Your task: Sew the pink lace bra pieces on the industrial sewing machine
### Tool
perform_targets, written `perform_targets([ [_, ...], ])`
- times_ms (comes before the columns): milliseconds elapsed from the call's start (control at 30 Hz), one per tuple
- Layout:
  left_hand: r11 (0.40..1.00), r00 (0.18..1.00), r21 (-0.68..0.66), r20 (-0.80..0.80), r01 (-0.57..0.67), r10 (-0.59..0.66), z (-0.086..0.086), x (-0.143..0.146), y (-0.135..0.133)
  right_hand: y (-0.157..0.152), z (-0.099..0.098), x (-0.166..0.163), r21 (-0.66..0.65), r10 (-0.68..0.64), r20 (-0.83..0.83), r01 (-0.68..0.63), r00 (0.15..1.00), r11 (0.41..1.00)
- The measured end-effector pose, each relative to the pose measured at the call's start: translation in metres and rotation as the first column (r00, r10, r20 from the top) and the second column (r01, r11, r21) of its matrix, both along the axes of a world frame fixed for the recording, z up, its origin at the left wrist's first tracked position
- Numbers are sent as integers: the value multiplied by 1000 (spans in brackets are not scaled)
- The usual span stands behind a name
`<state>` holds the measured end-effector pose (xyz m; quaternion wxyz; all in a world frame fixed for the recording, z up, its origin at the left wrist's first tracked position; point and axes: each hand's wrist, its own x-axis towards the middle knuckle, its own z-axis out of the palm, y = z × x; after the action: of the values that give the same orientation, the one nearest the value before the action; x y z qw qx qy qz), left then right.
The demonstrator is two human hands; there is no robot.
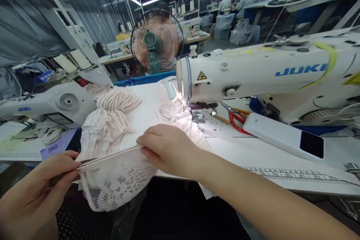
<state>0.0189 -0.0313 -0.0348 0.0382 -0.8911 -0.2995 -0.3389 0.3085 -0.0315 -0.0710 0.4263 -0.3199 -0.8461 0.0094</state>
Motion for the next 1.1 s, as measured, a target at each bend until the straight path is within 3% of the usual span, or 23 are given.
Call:
perform_targets([
  [200,993,993,-46,48,107,-104,15,0,-1,-26,28,2,-91,-67,93,75,993,993],
  [400,990,992,-80,58,115,-111,18,10,11,-42,37,1,-172,-141,96,156,985,973],
  [533,967,976,-136,68,214,-206,23,15,14,-54,39,5,-164,-194,98,208,976,964],
  [733,897,878,-224,-216,381,-427,43,25,14,-75,50,19,-124,-244,175,267,954,956],
  [900,895,840,-252,-322,369,-437,56,43,15,-85,59,25,-135,-186,221,219,957,966],
  [1000,830,827,-376,-228,412,-514,58,53,13,-90,56,35,-287,-107,238,175,965,942],
  [1100,697,786,-560,-125,448,-606,54,61,12,-94,47,46,-429,-41,248,148,968,891],
])
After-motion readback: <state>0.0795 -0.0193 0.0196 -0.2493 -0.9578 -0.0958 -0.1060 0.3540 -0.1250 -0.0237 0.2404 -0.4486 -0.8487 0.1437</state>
